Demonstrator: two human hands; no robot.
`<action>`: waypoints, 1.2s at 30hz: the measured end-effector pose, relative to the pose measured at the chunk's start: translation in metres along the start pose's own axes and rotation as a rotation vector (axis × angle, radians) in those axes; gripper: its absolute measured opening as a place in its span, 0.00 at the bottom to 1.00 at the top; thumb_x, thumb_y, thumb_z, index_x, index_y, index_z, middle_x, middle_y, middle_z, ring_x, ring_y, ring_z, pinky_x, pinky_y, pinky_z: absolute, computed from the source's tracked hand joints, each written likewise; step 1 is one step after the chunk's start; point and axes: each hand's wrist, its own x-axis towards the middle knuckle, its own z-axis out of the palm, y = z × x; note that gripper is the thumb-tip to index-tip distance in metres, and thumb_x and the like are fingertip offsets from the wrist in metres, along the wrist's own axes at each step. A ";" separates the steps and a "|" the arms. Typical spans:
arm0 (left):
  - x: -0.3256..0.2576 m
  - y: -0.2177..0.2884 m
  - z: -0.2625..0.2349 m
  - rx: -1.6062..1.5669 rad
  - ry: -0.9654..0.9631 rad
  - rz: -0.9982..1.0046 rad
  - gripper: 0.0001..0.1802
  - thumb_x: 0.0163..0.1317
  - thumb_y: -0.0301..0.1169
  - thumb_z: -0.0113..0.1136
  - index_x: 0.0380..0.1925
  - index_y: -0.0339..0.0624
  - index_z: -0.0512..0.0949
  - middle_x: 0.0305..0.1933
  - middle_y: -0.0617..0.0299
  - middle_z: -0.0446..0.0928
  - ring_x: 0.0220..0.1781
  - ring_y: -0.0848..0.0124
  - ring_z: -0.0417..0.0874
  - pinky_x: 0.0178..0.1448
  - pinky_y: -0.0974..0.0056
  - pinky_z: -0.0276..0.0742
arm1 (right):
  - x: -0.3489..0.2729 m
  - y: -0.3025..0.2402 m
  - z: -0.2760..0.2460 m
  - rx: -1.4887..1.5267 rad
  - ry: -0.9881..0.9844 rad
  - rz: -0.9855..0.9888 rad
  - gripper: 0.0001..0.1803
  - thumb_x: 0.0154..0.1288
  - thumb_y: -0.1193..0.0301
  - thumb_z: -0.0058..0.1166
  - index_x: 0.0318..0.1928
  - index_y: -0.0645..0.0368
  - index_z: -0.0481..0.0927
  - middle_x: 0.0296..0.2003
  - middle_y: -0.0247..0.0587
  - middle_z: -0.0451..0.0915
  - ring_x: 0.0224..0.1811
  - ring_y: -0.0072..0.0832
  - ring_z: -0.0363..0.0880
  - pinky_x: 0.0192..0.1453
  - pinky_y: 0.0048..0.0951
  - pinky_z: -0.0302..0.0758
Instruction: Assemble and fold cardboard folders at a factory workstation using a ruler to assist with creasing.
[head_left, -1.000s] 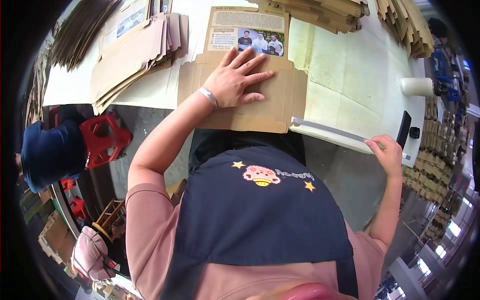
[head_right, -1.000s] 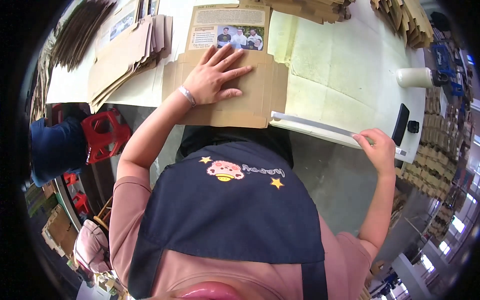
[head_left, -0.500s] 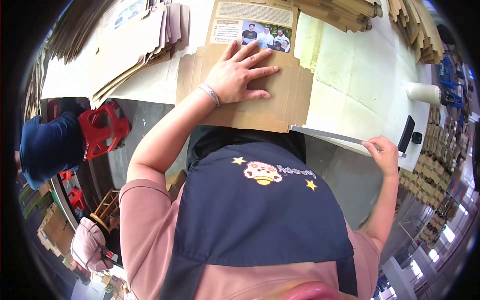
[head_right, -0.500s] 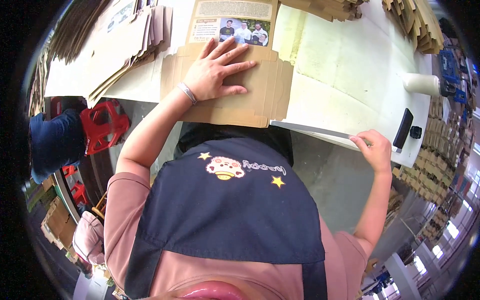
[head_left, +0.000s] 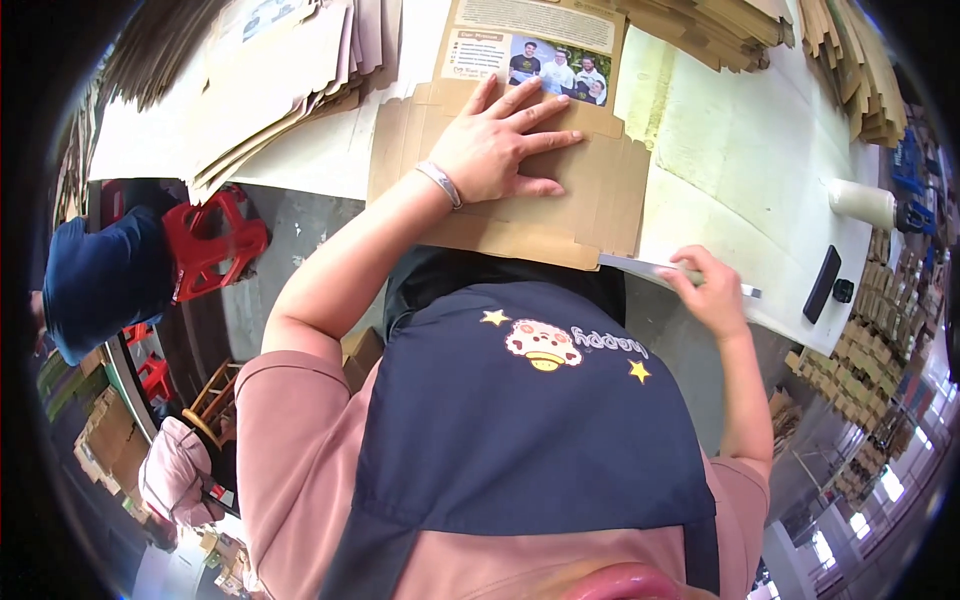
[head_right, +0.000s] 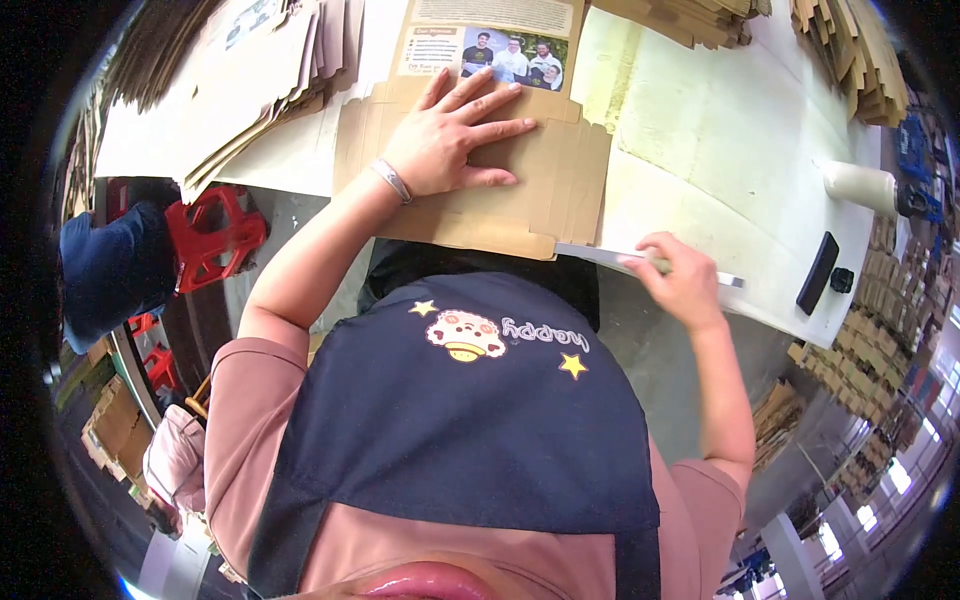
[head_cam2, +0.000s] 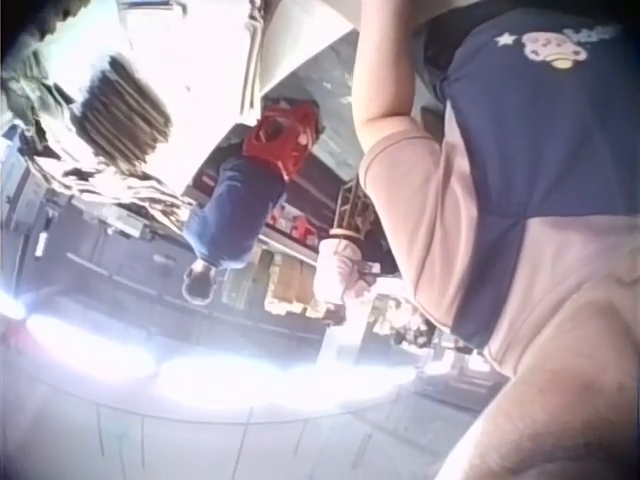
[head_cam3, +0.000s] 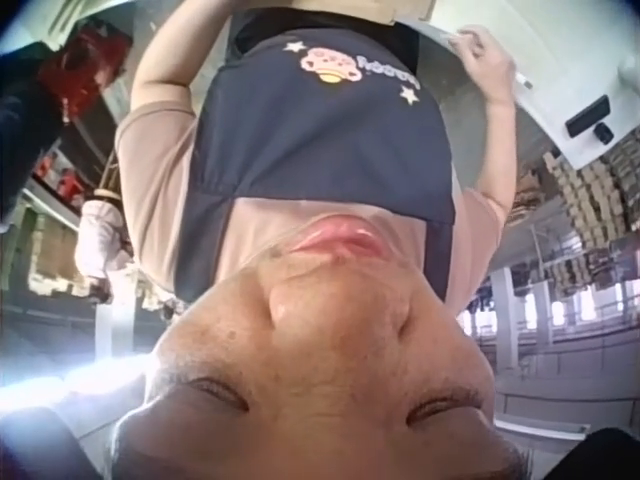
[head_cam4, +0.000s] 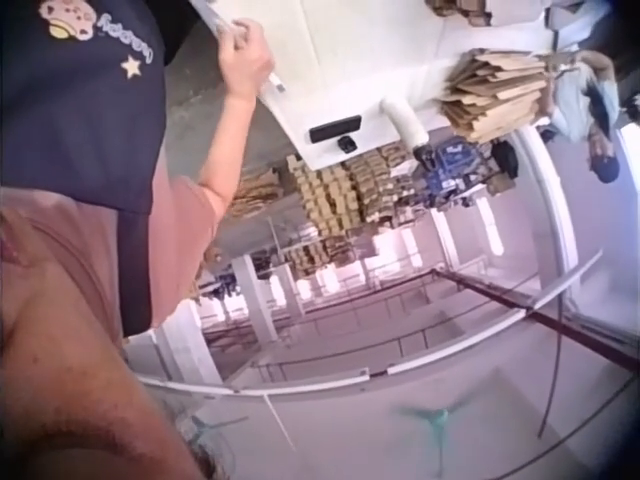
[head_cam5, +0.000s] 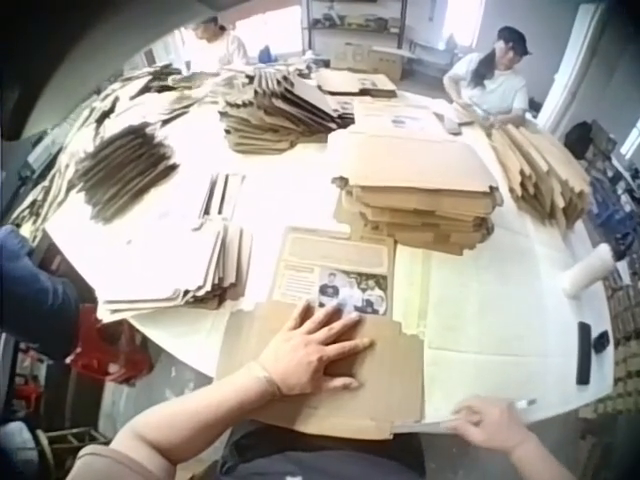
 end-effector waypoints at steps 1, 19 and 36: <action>0.000 0.000 0.001 -0.006 0.011 0.001 0.39 0.62 0.73 0.53 0.71 0.80 0.73 0.80 0.67 0.66 0.85 0.56 0.58 0.84 0.31 0.43 | 0.005 -0.011 0.009 0.002 0.001 -0.007 0.15 0.62 0.59 0.74 0.41 0.54 0.85 0.34 0.42 0.88 0.37 0.35 0.89 0.40 0.32 0.81; -0.048 0.058 -0.027 -0.138 -0.134 -0.200 0.48 0.63 0.76 0.46 0.72 0.57 0.74 0.81 0.52 0.63 0.85 0.46 0.54 0.82 0.27 0.43 | 0.010 -0.009 0.020 0.198 -0.116 -0.248 0.08 0.71 0.67 0.64 0.40 0.60 0.84 0.24 0.38 0.82 0.22 0.30 0.77 0.30 0.32 0.74; -0.040 0.062 -0.031 -0.107 -0.166 -0.198 0.50 0.66 0.75 0.41 0.75 0.52 0.70 0.82 0.48 0.61 0.85 0.47 0.55 0.83 0.28 0.40 | -0.024 0.063 -0.129 0.177 -0.403 0.307 0.10 0.72 0.67 0.62 0.41 0.62 0.89 0.24 0.32 0.79 0.30 0.20 0.77 0.38 0.25 0.73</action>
